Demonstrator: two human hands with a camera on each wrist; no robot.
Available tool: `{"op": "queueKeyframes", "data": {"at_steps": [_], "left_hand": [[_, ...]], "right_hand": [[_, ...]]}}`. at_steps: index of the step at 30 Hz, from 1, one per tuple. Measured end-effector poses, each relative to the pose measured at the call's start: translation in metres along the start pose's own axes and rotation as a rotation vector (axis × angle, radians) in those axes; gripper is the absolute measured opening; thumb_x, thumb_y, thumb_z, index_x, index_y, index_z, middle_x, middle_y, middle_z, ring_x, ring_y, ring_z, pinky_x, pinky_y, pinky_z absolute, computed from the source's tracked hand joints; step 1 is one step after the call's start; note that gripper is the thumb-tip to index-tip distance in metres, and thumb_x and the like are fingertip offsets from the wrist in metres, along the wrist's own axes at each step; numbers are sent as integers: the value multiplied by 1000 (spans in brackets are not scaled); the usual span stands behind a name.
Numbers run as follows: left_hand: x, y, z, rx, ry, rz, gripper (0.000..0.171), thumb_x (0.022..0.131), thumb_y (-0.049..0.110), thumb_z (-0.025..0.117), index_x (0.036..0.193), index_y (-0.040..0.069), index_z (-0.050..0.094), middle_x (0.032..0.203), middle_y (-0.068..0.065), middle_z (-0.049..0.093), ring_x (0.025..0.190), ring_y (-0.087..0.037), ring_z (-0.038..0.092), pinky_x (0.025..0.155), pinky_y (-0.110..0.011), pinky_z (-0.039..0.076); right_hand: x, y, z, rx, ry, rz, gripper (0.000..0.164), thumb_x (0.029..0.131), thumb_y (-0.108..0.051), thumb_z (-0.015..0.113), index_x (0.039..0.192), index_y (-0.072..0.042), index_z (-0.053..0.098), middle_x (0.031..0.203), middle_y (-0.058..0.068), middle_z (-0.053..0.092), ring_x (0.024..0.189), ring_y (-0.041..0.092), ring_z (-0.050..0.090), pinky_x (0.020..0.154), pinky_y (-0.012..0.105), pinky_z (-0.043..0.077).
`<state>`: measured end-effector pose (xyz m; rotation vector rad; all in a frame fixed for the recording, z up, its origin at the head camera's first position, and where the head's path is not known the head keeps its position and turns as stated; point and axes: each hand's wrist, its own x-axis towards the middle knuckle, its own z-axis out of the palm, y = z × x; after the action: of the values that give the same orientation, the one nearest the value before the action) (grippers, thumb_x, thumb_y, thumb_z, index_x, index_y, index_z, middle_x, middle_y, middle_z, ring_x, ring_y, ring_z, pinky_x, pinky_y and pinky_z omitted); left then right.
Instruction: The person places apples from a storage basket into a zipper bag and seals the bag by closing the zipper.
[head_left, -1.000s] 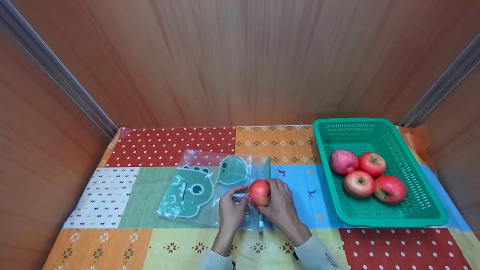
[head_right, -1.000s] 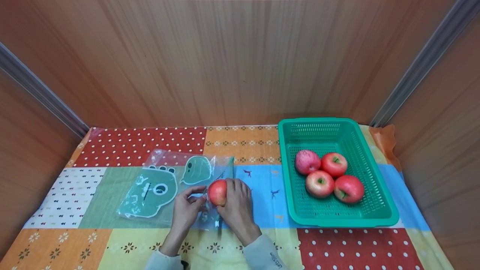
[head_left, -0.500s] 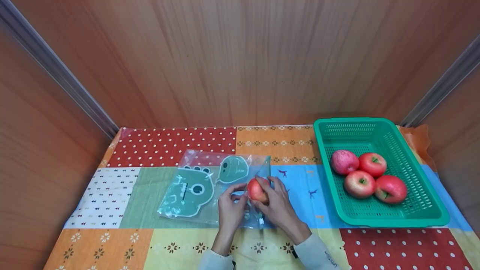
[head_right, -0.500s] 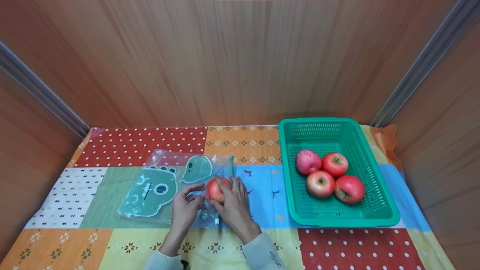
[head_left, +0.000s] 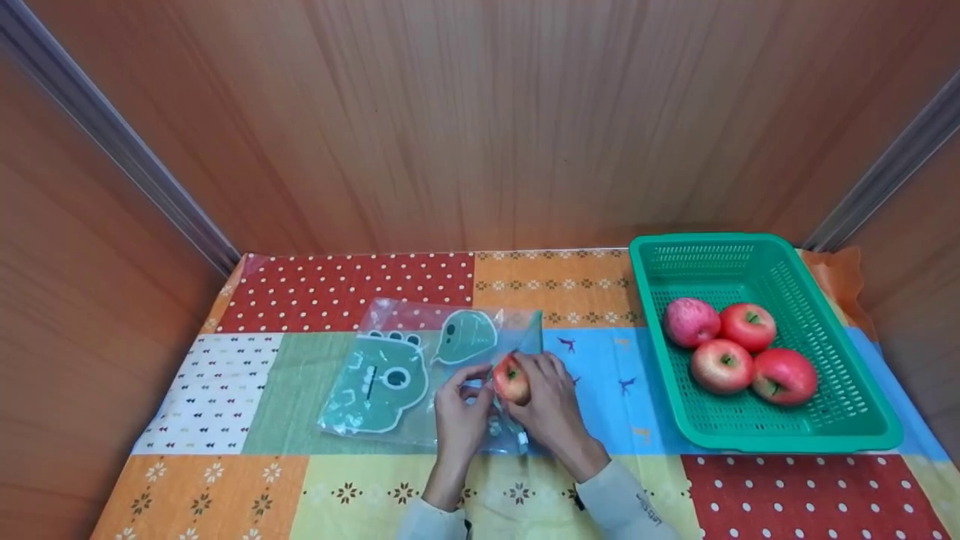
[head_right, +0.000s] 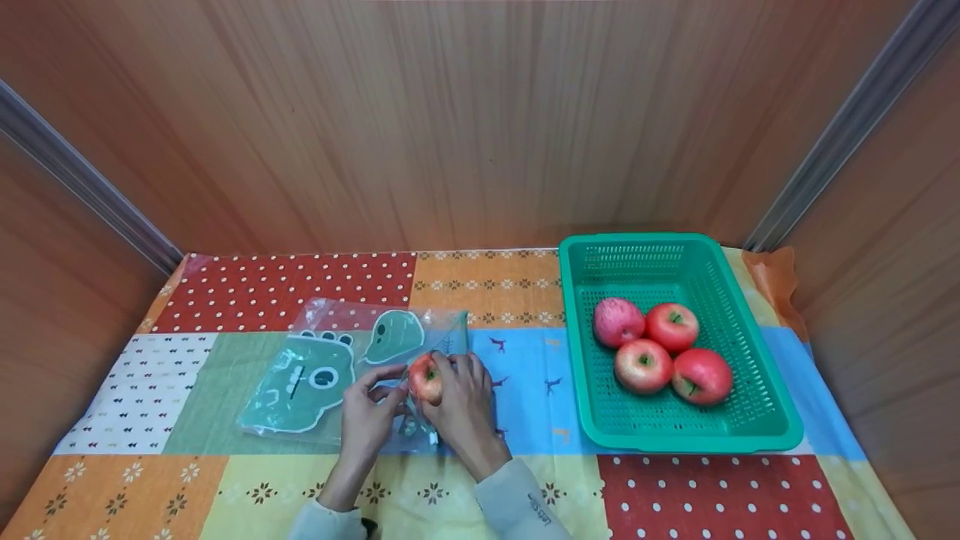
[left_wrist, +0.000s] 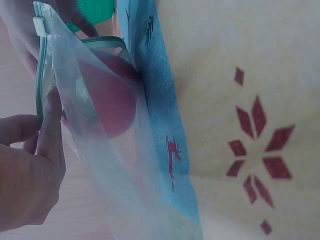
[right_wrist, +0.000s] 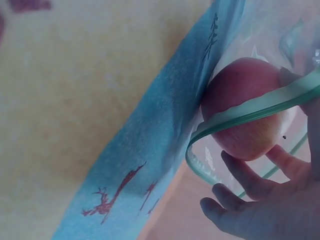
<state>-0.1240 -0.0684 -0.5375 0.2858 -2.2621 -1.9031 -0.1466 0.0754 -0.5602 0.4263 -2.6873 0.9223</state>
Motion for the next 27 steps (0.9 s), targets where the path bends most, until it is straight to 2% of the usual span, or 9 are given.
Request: {"op": "queueKeyframes", "data": {"at_steps": [3,8,13,19,27], "left_hand": [[-1,0,0,-1,1,-5,26,94,-4,69,118,3,76,112,-13,72,77,-19,69,59,-26,59],[-2,0,-1,-4,4,11,25,93,-5,70,117,2,76,110,-13,73,77,-20,69,58,-24,56],[-2,0,-2,-16,5,30,24,93,-4,72,116,1,76,108,-14,73,75,-20,69,57,-23,55],[-1,-3,-1,-25,-3,20,24,93,-5,70,116,0,76,109,-15,73,74,-18,68,56,-24,56],[-3,-4,0,-29,-4,14,24,94,-4,71,116,1,76,109,-15,73,76,-21,69,56,-24,57]], "right_hand": [[2,-1,1,-49,9,-21,68,73,-19,97,131,-3,66,122,16,68,125,40,57,100,61,51],[5,-2,2,-87,8,-38,62,76,-25,97,127,-5,68,121,13,70,128,41,57,104,61,50],[7,-3,3,-87,-1,-30,58,79,-27,95,127,-7,69,123,11,71,127,40,56,102,60,50],[6,-1,5,-92,-6,-19,57,79,-28,95,126,-8,69,124,9,71,124,36,56,100,58,51],[7,0,7,-68,0,-9,55,79,-25,95,123,-8,67,123,10,70,122,35,57,101,57,50]]}}
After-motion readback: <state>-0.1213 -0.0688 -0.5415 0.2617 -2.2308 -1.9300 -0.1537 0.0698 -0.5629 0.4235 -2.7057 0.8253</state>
